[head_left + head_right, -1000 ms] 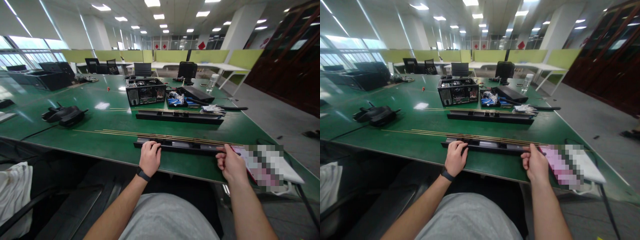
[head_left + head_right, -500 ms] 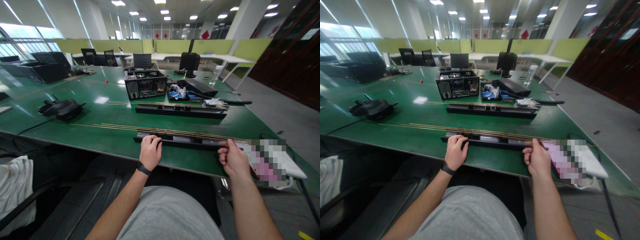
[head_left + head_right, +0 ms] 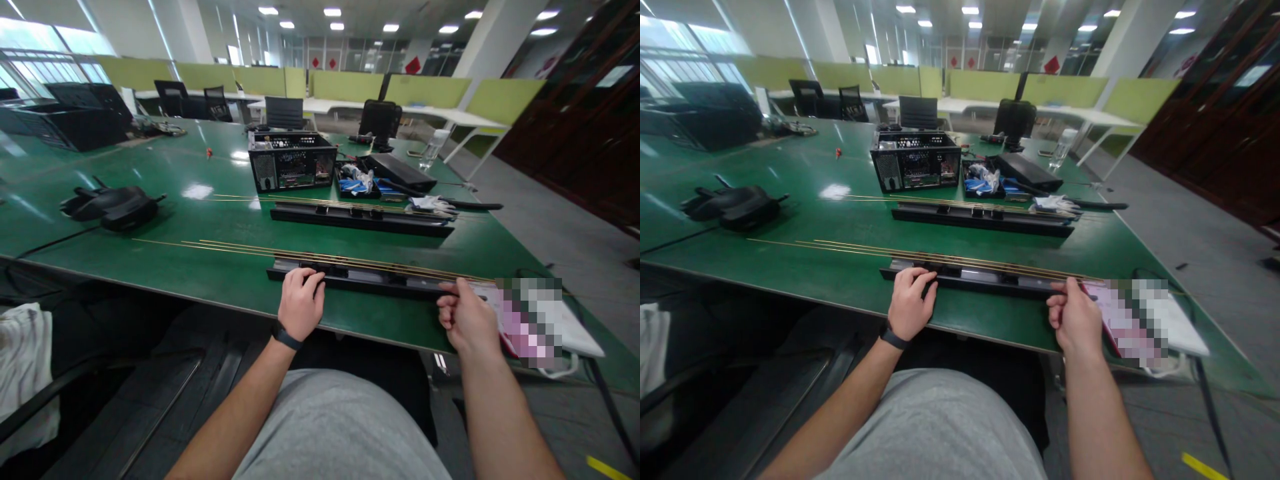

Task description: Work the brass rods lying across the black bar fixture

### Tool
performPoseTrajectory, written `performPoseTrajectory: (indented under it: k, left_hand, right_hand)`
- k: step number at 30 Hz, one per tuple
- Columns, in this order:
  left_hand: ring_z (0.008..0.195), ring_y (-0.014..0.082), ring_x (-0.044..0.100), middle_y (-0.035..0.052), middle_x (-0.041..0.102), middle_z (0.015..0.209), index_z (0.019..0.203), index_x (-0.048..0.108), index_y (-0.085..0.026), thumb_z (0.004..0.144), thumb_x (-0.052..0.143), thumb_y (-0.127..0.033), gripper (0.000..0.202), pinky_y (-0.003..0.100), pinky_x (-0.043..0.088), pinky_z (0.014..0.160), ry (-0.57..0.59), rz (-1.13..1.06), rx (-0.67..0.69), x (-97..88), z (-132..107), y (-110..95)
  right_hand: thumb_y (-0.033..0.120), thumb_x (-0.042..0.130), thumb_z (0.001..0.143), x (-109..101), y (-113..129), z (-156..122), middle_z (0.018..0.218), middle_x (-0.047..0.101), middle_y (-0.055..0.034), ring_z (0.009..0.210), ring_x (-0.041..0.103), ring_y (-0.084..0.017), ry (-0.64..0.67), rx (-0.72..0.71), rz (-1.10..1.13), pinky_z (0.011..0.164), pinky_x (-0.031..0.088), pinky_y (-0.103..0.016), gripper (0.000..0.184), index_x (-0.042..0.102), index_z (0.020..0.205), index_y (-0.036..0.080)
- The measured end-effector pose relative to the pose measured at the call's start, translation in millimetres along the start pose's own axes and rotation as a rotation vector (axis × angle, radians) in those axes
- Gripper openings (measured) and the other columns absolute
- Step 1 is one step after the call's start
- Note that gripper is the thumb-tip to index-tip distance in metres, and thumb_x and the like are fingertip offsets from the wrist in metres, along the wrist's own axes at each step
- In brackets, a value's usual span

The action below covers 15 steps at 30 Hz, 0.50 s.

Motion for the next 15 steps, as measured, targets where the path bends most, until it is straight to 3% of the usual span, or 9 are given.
performPoseTrajectory:
  k: [5, 15]
  left_hand:
    - [0.117, 0.0282, 0.066, 0.012, 0.071, 0.118, 0.123, 0.077, -0.022, 0.104, 0.068, -0.018, 0.022, 0.048, 0.059, 0.107, 0.008, -0.011, -0.015, -0.4, 0.3, 0.4]
    - [0.118, 0.0288, 0.065, 0.0127, 0.072, 0.119, 0.122, 0.077, -0.022, 0.104, 0.067, -0.019, 0.021, 0.049, 0.058, 0.108, 0.022, -0.008, -0.032, 1.6, 1.0, 1.0]
  right_hand:
    - [0.068, 0.081, 0.091, 0.2, 0.5, -0.4, 0.058, 0.059, 0.0012, 0.033, 0.04, -0.008, 0.007, -0.014, 0.008, 0.03, 0.024, -0.02, 0.054, 0.07, 0.096, 0.015]
    - [0.068, 0.078, 0.093, 0.5, 1.3, -2.1, 0.057, 0.059, 0.0021, 0.034, 0.04, -0.008, 0.016, -0.017, 0.006, 0.03, 0.024, -0.02, 0.052, 0.071, 0.096, 0.016]
Point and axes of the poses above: each hand's wrist, its own z-axis towards the middle knuckle, its own x-axis out of the palm, y = z × x, the point moved 10 cm from there along z, towards the middle knuckle
